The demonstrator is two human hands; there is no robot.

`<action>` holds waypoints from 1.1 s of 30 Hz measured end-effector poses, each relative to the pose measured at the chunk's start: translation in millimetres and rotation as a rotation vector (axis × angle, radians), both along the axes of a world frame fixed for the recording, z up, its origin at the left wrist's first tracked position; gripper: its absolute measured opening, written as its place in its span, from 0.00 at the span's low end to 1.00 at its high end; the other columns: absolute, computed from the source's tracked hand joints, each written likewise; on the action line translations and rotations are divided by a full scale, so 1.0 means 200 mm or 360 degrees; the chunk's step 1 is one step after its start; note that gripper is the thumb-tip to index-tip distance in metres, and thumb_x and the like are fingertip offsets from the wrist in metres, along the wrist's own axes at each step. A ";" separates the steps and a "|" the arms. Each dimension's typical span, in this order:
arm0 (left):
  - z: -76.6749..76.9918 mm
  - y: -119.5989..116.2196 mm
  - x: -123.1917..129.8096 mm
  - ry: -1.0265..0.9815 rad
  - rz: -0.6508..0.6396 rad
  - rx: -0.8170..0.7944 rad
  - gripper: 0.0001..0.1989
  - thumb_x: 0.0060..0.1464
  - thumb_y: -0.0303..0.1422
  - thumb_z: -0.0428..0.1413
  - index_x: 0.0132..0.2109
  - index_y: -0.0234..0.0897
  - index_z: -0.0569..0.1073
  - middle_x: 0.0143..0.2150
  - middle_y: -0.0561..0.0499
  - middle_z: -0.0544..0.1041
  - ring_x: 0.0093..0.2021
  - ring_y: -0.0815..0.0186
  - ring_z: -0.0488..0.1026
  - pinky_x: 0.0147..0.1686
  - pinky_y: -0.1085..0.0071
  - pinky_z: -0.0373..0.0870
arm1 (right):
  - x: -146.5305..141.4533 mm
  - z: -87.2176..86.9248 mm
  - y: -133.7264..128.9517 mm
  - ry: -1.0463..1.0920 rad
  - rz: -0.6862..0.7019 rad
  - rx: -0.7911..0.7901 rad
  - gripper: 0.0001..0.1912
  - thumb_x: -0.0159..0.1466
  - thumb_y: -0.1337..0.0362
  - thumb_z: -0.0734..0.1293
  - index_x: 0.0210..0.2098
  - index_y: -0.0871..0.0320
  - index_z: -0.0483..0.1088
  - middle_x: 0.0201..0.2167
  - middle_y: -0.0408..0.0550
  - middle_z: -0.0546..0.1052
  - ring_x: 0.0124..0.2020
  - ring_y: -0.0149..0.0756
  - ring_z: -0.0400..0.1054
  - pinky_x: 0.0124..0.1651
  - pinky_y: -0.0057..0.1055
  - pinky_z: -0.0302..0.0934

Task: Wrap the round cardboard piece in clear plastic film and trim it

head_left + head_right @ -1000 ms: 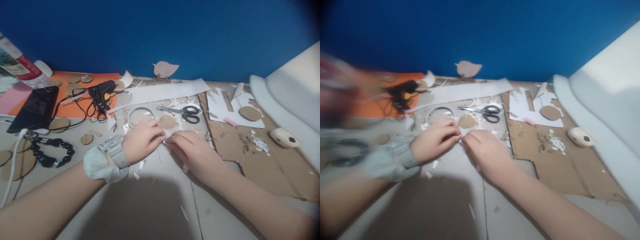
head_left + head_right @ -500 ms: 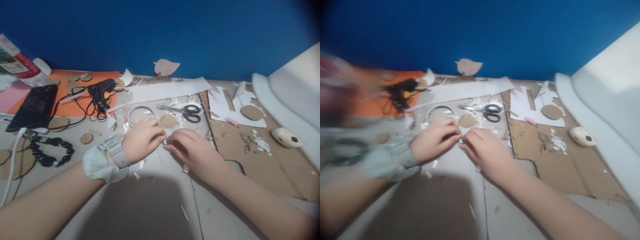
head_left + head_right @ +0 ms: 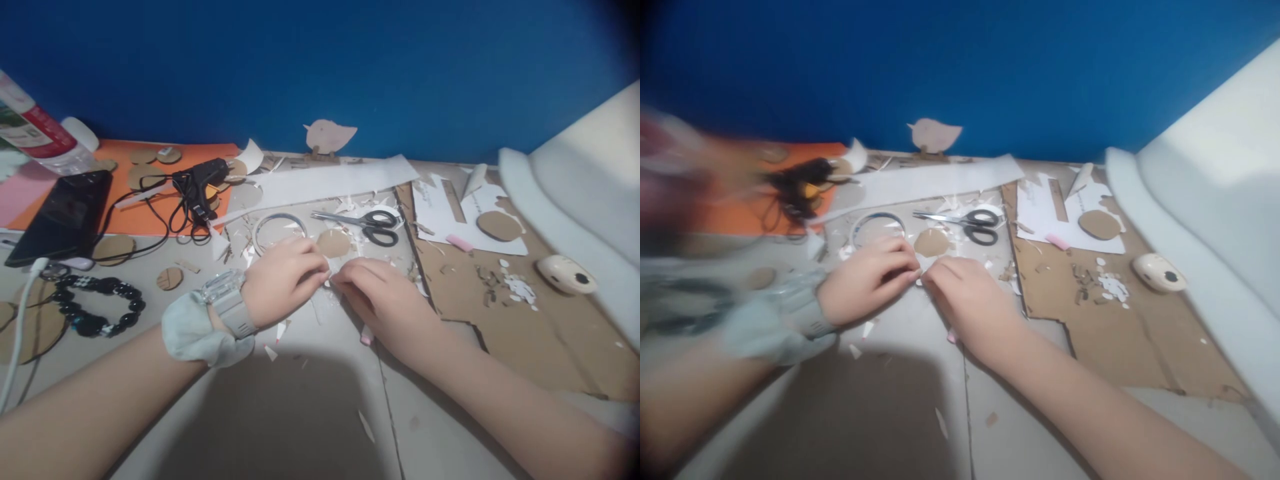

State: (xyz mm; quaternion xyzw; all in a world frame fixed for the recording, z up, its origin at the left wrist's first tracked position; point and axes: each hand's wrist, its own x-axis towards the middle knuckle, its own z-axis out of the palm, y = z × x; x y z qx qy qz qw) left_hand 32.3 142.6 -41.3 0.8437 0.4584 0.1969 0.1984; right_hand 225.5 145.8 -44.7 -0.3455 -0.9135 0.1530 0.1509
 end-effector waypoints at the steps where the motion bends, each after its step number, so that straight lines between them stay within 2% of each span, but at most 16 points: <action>1: 0.00 0.00 0.00 -0.0002 0.0005 0.0000 0.09 0.59 0.31 0.48 0.35 0.35 0.72 0.36 0.48 0.70 0.41 0.62 0.66 0.43 0.65 0.63 | -0.01 0.01 0.00 0.0015 -0.0015 -0.0020 0.06 0.64 0.73 0.58 0.35 0.59 0.65 0.34 0.48 0.72 0.37 0.38 0.63 0.41 0.36 0.57; 6: -0.01 0.00 0.00 0.0000 0.0014 0.0006 0.09 0.59 0.31 0.48 0.35 0.35 0.72 0.37 0.48 0.70 0.42 0.62 0.66 0.44 0.65 0.62 | -0.03 0.02 0.00 0.0126 -0.0139 -0.0169 0.04 0.65 0.67 0.60 0.34 0.58 0.65 0.32 0.46 0.71 0.36 0.35 0.64 0.40 0.32 0.58; 15: -0.01 0.00 0.00 0.0015 -0.0016 0.0032 0.09 0.59 0.32 0.48 0.35 0.35 0.71 0.36 0.49 0.70 0.41 0.62 0.66 0.43 0.65 0.63 | -0.04 0.02 0.00 0.0184 -0.0222 -0.0268 0.04 0.63 0.68 0.62 0.31 0.57 0.64 0.30 0.44 0.70 0.34 0.34 0.64 0.36 0.30 0.58; 29: 0.00 0.00 0.00 -0.0006 -0.0022 0.0000 0.08 0.59 0.31 0.48 0.35 0.35 0.71 0.37 0.49 0.69 0.41 0.63 0.65 0.43 0.65 0.62 | -0.03 0.01 0.00 0.0138 -0.0071 -0.0169 0.04 0.65 0.68 0.59 0.35 0.58 0.65 0.34 0.47 0.72 0.38 0.37 0.65 0.41 0.34 0.60; 33: 0.00 0.00 -0.01 -0.0052 -0.0031 -0.0038 0.08 0.59 0.30 0.48 0.34 0.35 0.70 0.36 0.50 0.69 0.41 0.64 0.65 0.43 0.66 0.62 | -0.01 0.00 -0.01 0.0196 -0.0027 -0.0116 0.06 0.65 0.69 0.59 0.39 0.59 0.66 0.37 0.49 0.72 0.41 0.37 0.64 0.45 0.35 0.60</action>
